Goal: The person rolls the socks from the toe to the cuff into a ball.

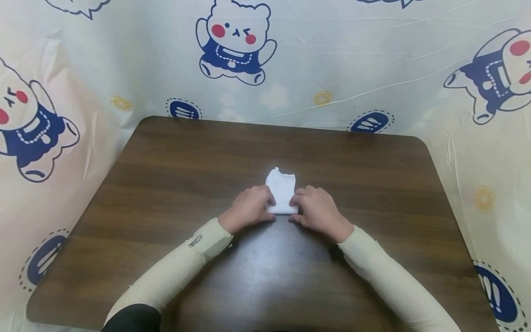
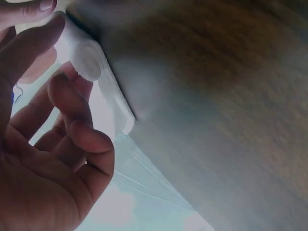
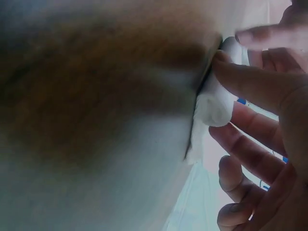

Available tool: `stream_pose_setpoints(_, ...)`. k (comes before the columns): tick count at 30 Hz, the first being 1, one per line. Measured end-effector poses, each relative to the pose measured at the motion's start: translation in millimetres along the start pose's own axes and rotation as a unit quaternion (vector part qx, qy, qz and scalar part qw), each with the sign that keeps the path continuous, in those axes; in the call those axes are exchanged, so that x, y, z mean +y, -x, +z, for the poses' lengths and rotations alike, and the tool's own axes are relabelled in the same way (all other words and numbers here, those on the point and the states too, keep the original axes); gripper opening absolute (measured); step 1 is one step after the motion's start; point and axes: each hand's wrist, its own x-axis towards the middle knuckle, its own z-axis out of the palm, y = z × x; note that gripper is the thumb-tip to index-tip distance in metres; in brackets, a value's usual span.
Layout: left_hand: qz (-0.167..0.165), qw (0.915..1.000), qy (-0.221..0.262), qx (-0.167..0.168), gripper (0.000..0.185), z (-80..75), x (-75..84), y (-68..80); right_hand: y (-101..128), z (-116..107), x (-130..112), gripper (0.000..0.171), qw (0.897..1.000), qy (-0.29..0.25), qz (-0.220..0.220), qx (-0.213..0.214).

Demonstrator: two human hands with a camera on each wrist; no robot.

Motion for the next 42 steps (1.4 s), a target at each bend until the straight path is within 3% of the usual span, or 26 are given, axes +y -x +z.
stream_pose_setpoints(7, -0.001, 0.9997, -0.026, 0.002, 0.024, 6.2, -0.9, -4.3, -2.5, 2.0, 1.8, 0.030, 1.000, 0.001, -0.002, 0.010)
stream_pose_setpoints(14, -0.004, 1.0000, -0.005, 0.005, 0.016, 4.1, 0.0, -3.5, -3.9, 2.1, 1.8, 0.025, 1.000, -0.010, 0.014, 0.004)
stream_pose_setpoints(19, -0.016, 0.9994, 0.032, 0.002, 0.012, -1.6, 1.5, -0.7, -3.6, -0.6, 1.9, 0.026, 0.997, -0.068, 0.041, -0.009)
stream_pose_setpoints(26, -0.033, 0.9954, 0.090, -0.004, 0.014, -5.4, -1.5, 1.5, -0.9, -4.4, 5.6, 0.023, 0.984, -0.167, 0.051, -0.024)
stream_pose_setpoints(30, -0.047, 0.9921, 0.116, -0.017, 0.014, -5.0, -4.3, 1.4, -0.9, -5.1, 7.0, 0.020, 0.979, -0.195, 0.056, -0.031)
stream_pose_setpoints(37, -0.062, 0.9909, 0.118, -0.021, 0.014, -4.0, -7.4, -2.1, -5.0, -3.8, 5.2, 0.017, 0.976, -0.198, 0.081, -0.033)
stream_pose_setpoints(42, -0.072, 0.9945, 0.076, -0.009, 0.017, -2.8, -8.6, -4.5, -8.7, -3.0, 2.5, 0.019, 0.982, -0.155, 0.102, -0.032)
